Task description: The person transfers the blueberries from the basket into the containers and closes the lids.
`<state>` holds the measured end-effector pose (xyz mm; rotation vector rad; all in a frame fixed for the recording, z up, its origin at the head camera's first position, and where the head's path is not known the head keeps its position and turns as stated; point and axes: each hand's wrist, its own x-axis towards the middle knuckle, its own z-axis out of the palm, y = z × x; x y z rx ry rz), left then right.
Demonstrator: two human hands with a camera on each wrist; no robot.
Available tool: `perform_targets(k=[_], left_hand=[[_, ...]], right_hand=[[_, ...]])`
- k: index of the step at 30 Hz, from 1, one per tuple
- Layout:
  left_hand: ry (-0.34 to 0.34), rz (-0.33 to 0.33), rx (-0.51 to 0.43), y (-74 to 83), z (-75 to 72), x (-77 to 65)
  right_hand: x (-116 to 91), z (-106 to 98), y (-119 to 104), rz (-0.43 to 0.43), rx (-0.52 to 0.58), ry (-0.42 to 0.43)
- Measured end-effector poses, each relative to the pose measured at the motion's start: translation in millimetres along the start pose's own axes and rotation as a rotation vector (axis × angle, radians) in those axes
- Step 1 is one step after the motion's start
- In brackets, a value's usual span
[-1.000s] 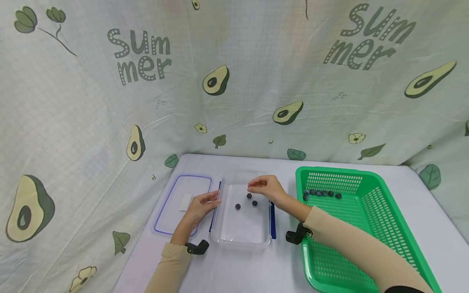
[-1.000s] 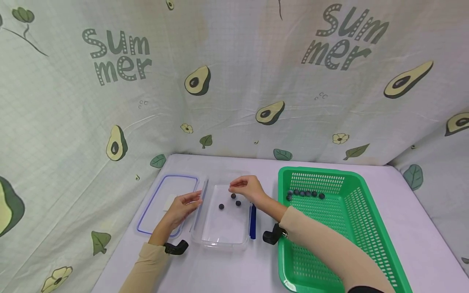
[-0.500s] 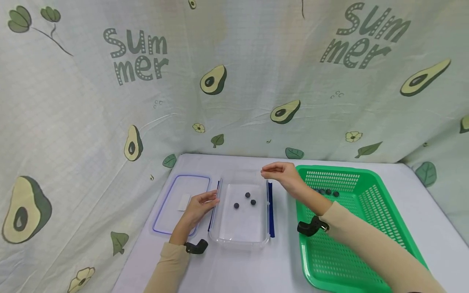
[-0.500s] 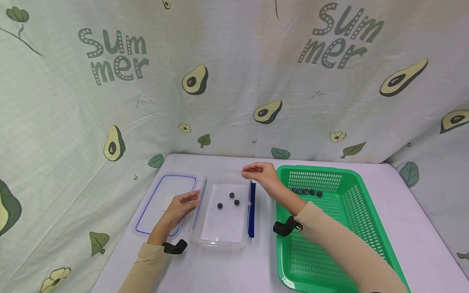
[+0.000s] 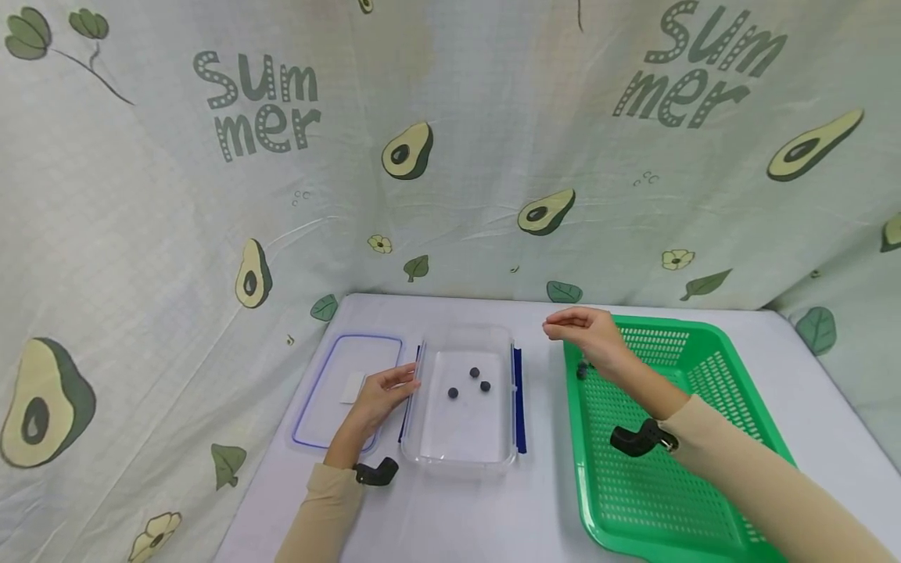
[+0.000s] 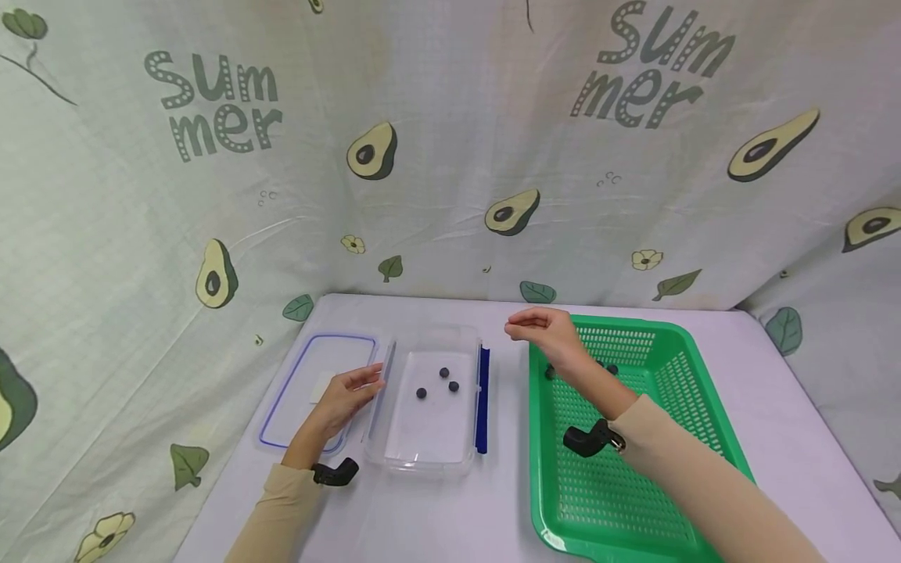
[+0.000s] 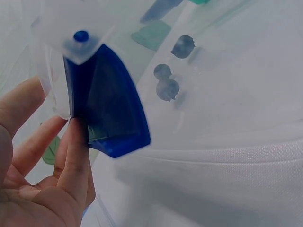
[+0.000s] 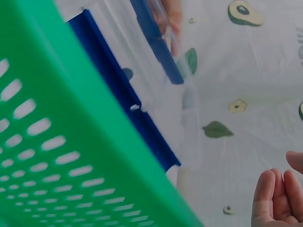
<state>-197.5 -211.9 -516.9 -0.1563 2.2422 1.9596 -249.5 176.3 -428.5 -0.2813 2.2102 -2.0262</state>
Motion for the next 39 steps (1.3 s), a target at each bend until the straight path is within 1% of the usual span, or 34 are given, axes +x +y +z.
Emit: perform_targets(k=[7, 10, 13, 16, 18, 21, 26, 30, 33, 36, 39], left_hand=[[-0.001, -0.001, 0.007, -1.0, 0.1, 0.9], [-0.01, -0.009, 0.007, 1.3, 0.2, 0.5], [-0.022, -0.012, 0.01, 10.7, 0.7, -5.3], [-0.026, -0.011, 0.026, 23.2, 2.2, -13.9], [-0.021, 0.001, 0.045, 29.8, 3.7, -20.0], [-0.011, 0.013, 0.053, 32.8, 5.2, -23.8], [-0.017, 0.01, 0.047, 32.2, 4.5, -22.9], [-0.021, 0.008, 0.045, 30.7, 3.9, -21.3], [-0.022, 0.012, 0.04, 32.2, 4.3, -22.5], [-0.028, 0.01, 0.027, 33.7, 4.4, -23.4], [-0.037, 0.001, 0.014, 30.2, 3.5, -20.2]], right_hand=[[-10.3, -21.4, 11.6, -0.009, -0.016, 0.028], [-13.6, -28.2, 17.2, -0.002, -0.019, 0.042], [-16.0, -32.7, 23.5, 0.016, -0.031, 0.054], [-18.2, -36.8, 32.3, 0.041, -0.043, 0.068], [-19.7, -38.8, 38.5, 0.047, -0.045, 0.083], [-21.5, -41.7, 48.2, 0.045, -0.054, 0.11], [-24.2, -45.2, 62.7, 0.061, -0.124, 0.154], [-26.6, -46.7, 72.8, 0.047, -0.191, 0.177], [-27.8, -46.9, 78.7, 0.028, -0.207, 0.195], [-29.3, -46.5, 84.1, 0.03, -0.233, 0.215], [-31.1, -46.6, 91.0, 0.045, -0.296, 0.226]])
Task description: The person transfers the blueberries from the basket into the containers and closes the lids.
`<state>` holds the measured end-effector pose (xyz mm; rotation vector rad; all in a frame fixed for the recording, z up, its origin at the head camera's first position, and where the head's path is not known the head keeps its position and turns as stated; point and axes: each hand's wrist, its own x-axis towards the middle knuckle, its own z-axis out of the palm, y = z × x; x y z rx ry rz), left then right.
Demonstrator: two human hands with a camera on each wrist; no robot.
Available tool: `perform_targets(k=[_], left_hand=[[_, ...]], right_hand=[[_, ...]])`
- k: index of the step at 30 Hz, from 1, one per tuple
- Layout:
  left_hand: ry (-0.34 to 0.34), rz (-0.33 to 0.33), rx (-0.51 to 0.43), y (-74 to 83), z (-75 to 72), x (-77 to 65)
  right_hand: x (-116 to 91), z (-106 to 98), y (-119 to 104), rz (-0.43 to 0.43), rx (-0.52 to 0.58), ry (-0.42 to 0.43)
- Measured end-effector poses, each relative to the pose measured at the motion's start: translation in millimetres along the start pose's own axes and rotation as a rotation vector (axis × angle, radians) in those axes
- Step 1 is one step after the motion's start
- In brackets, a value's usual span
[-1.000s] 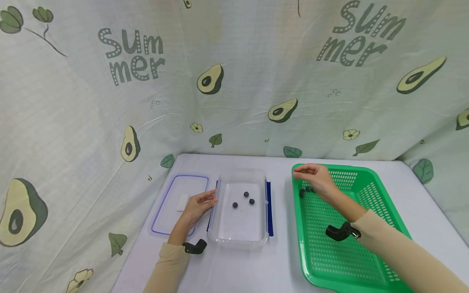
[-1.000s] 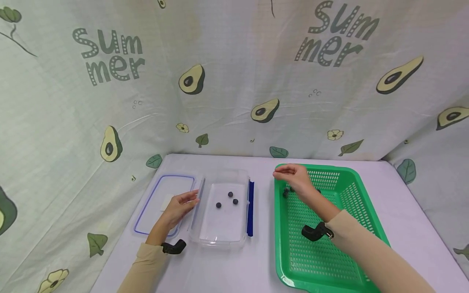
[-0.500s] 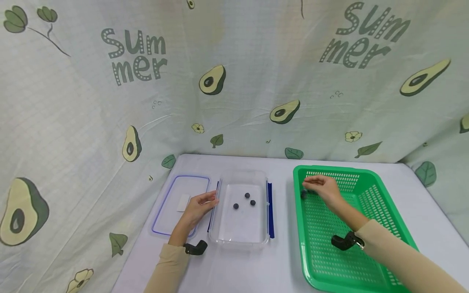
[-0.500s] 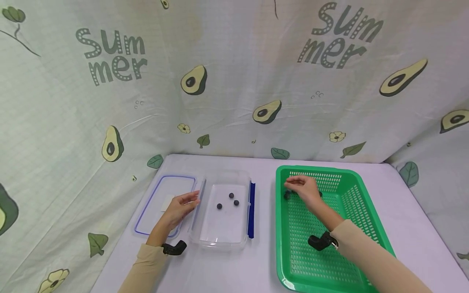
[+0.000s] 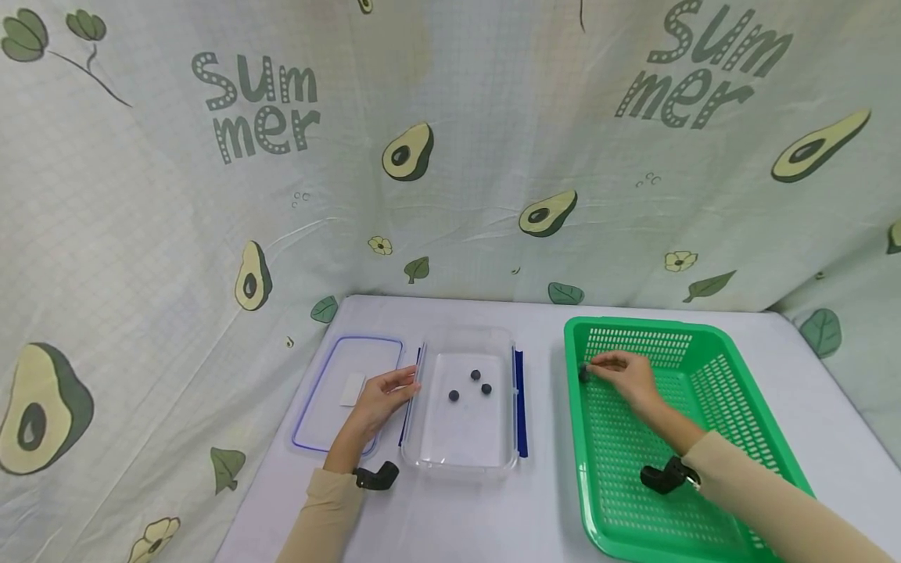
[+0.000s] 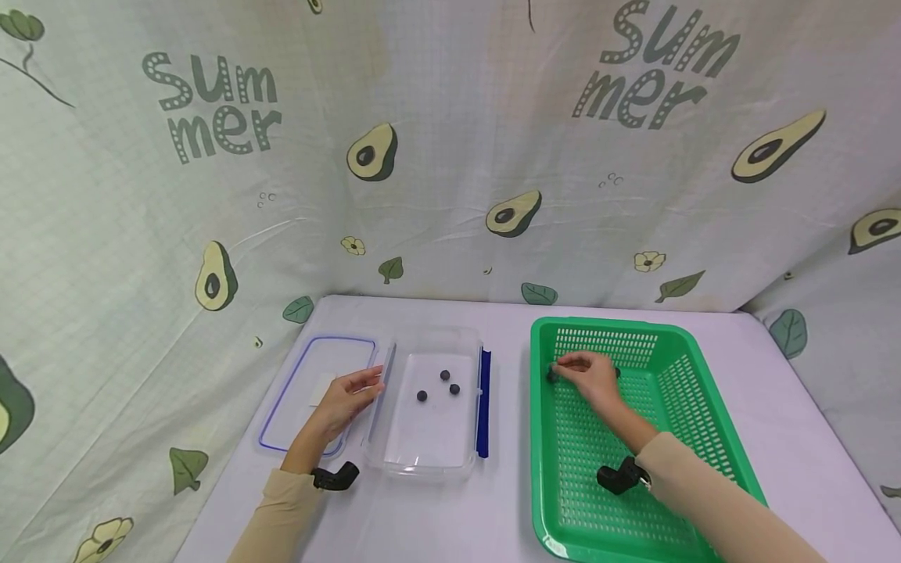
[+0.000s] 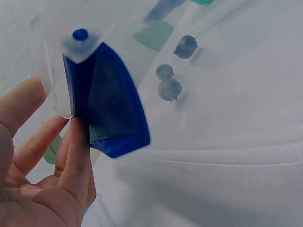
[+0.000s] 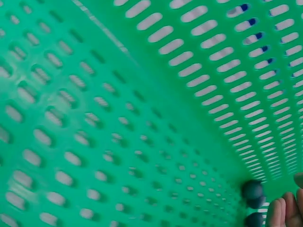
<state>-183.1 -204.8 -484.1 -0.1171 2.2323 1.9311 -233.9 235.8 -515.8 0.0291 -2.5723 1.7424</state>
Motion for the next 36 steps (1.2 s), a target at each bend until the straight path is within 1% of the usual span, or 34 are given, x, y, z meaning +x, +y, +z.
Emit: perform_targets(k=[4, 7, 9, 15, 18, 22, 27, 32, 36], left_hand=[[0.011, -0.008, -0.014, -15.2, -2.1, 10.2], [0.025, -0.007, -0.027, -26.3, -2.9, 16.7], [0.032, -0.003, -0.03, -29.9, -2.9, 18.4], [0.036, -0.005, -0.02, -31.6, -2.8, 18.3], [0.035, -0.005, -0.009, -31.2, -3.2, 18.1], [0.037, -0.002, 0.003, -31.6, -3.7, 17.9], [0.034, 0.0, -0.02, -32.7, -3.8, 17.6], [0.034, 0.005, -0.018, -32.4, -3.6, 18.0], [0.028, 0.004, -0.012, -32.2, -3.8, 19.4]], right_hand=[[-1.7, 2.9, 9.4, 0.017, -0.069, 0.004], [-2.6, 6.4, 15.3, 0.025, -0.07, 0.015], [-3.2, 8.8, 18.2, 0.024, -0.07, 0.027], [-4.8, 14.1, 22.7, 0.008, -0.079, 0.065], [-5.0, 16.7, 23.8, 0.0, -0.063, 0.093], [-4.9, 21.1, 23.6, -0.005, -0.069, 0.134], [-7.3, 25.5, 20.4, -0.007, -0.079, 0.173], [-9.2, 28.0, 18.5, -0.026, -0.078, 0.19], [-8.7, 28.7, 19.0, -0.022, -0.096, 0.191]])
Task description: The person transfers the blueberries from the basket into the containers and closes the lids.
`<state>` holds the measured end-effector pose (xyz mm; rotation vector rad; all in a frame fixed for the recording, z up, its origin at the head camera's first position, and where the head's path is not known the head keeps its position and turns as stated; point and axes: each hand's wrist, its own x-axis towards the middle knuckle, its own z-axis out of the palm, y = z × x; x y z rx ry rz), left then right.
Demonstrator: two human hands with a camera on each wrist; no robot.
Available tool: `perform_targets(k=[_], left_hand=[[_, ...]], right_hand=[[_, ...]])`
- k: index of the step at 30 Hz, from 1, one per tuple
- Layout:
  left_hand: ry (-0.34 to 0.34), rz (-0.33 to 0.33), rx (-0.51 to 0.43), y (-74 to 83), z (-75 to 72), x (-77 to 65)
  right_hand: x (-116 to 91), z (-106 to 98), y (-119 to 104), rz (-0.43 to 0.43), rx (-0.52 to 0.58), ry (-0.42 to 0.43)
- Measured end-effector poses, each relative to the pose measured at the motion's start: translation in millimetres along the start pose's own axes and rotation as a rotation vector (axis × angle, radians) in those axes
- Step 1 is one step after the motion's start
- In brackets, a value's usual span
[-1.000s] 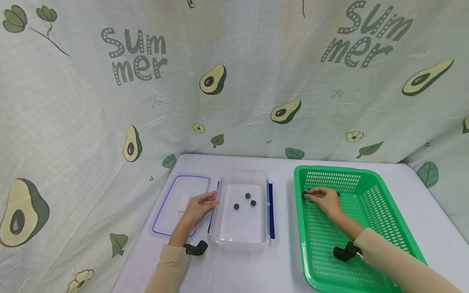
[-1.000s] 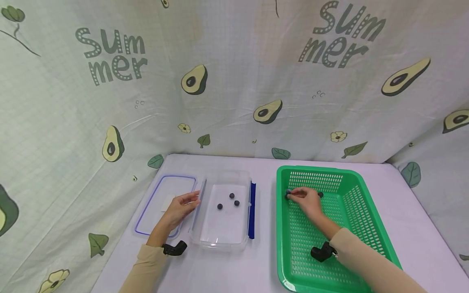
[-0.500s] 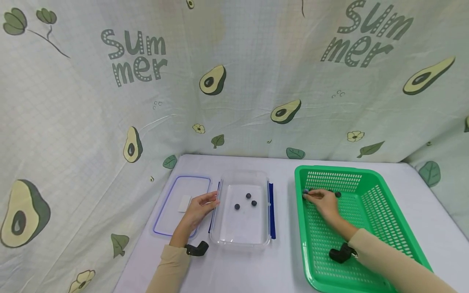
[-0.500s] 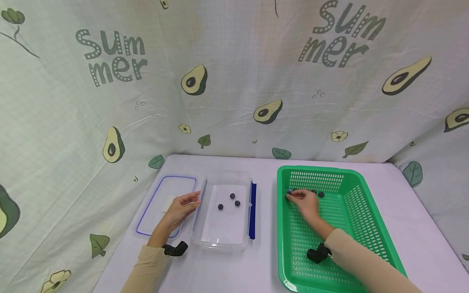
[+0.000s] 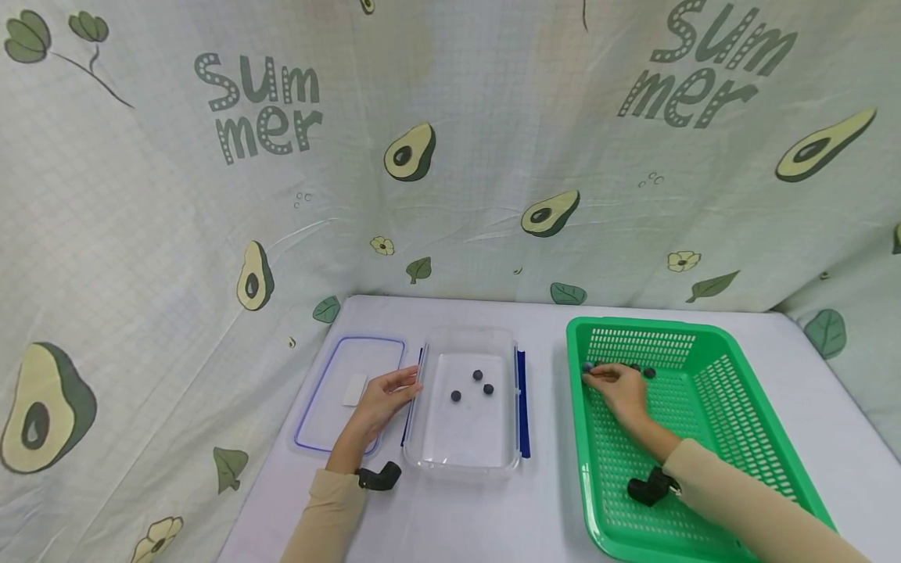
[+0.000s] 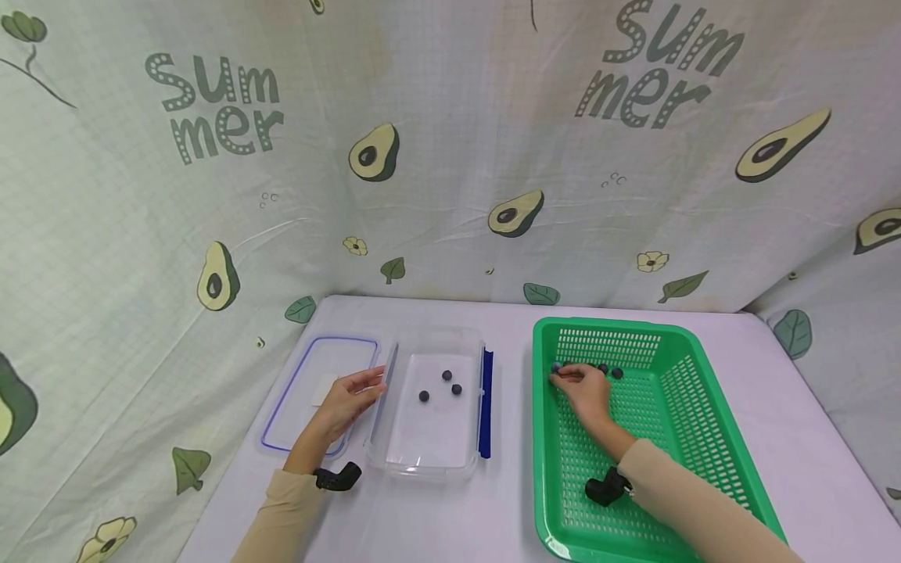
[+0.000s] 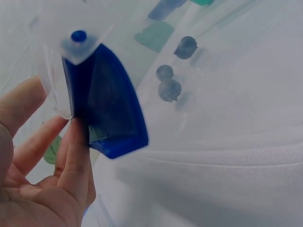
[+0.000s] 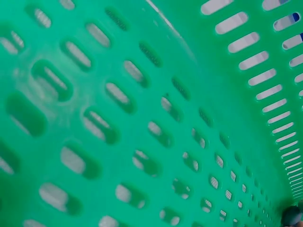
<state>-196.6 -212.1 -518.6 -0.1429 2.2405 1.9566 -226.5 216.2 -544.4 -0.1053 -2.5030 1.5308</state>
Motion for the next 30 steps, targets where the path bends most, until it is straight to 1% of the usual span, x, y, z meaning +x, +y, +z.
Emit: perform_targets(k=[4, 9, 12, 15, 18, 22, 26, 30], left_hand=[[-0.013, -0.004, 0.004, 6.1, 0.4, -2.2], [-0.022, 0.007, 0.009, 26.0, 3.6, -15.4], [-0.016, 0.025, 0.006, 29.5, 4.9, -18.9], [-0.022, 0.027, -0.011, 27.1, 4.0, -16.5], [-0.027, 0.009, -0.022, 16.5, 1.2, -7.7], [-0.006, 0.008, -0.024, 0.7, -0.4, 2.5], [-0.002, 0.012, -0.028, -0.4, -0.4, 1.6], [0.002, 0.014, -0.015, -0.3, -0.3, 0.3]], right_hand=[[1.2, -0.6, 1.2, -0.007, -0.013, -0.011], [1.8, -2.4, 1.5, -0.033, -0.026, -0.029], [1.5, -3.7, 1.2, -0.045, -0.024, -0.044], [1.0, -5.0, 1.8, -0.043, 0.011, -0.059], [0.8, -6.2, 3.8, -0.015, 0.051, -0.082], [1.4, -7.6, 6.0, 0.02, 0.066, -0.106], [0.6, -8.7, 6.5, 0.037, 0.067, -0.118], [-0.4, -10.1, 5.6, 0.052, 0.093, -0.118]])
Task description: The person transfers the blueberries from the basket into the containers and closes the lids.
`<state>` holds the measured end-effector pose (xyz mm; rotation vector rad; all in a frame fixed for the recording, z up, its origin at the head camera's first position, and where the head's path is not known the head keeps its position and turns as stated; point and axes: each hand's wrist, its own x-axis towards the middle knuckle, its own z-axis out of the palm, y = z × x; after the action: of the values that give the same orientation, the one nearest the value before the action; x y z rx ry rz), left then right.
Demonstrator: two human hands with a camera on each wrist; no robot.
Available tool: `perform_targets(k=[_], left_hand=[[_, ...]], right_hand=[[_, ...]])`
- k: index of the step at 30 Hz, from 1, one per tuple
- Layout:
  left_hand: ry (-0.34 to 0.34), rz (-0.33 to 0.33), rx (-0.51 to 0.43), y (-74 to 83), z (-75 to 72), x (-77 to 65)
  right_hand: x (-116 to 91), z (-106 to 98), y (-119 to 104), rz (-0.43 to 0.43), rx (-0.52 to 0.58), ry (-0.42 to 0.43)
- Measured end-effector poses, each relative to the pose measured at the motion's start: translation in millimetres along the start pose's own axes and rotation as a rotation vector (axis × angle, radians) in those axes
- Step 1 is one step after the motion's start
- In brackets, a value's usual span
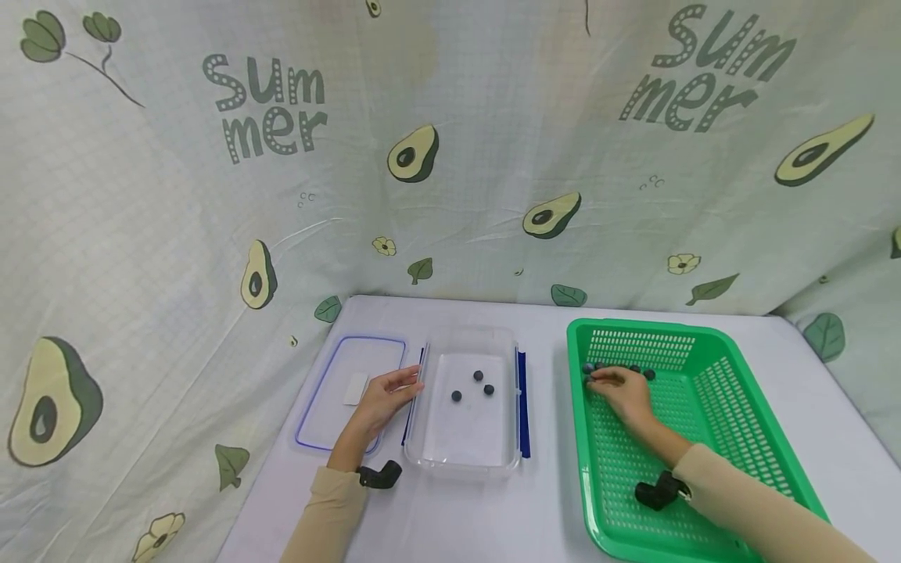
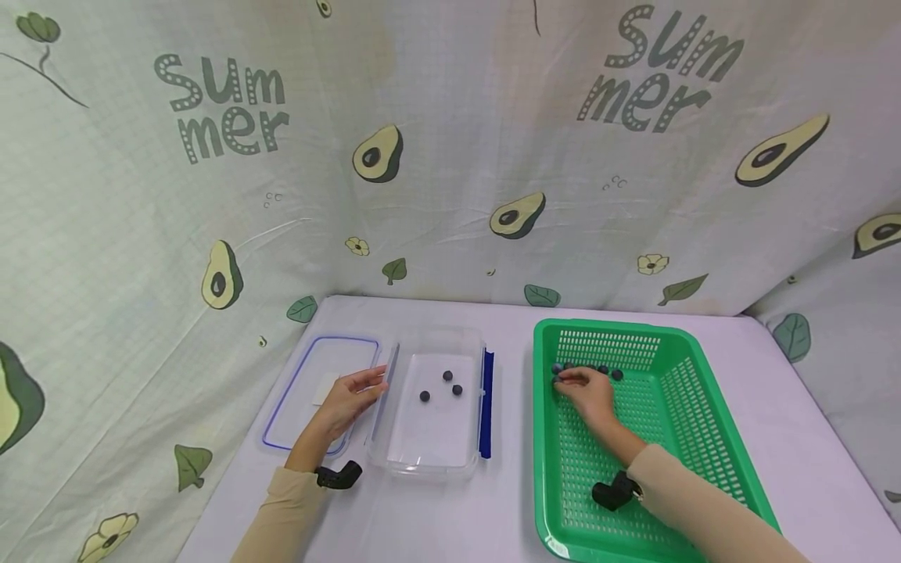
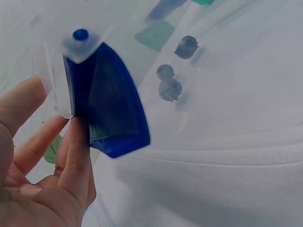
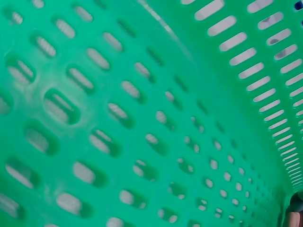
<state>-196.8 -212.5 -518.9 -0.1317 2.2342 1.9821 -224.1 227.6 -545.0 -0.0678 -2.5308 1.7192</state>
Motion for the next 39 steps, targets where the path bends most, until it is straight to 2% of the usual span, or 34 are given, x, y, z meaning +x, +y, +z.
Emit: perform_targets(k=[6, 15, 20, 25, 31, 39], left_hand=[[0.003, -0.005, 0.021, -0.5, 0.1, -1.1], [-0.009, 0.004, -0.007, -1.7, -1.2, -1.5], [-0.011, 0.007, 0.006, -1.4, -1.4, -2.0], [-0.007, 0.001, 0.006, -1.9, -1.3, -1.9], [-0.002, -0.014, -0.035, -2.2, -1.2, -0.2], [-0.008, -0.016, -0.028, -0.1, -0.5, 1.7]], right_hand=[[-1.4, -3.0, -6.0, -0.007, 0.058, 0.007], [-4.0, -7.2, -25.0, 0.005, 0.128, 0.003], [-6.2, -8.7, -33.8, 0.032, 0.156, -0.032], [-8.2, -10.9, -44.5, 0.024, 0.193, -0.053], [-11.5, -14.9, -61.8, -0.005, 0.296, -0.085], [-15.3, -21.3, -85.6, -0.023, 0.411, -0.149]])
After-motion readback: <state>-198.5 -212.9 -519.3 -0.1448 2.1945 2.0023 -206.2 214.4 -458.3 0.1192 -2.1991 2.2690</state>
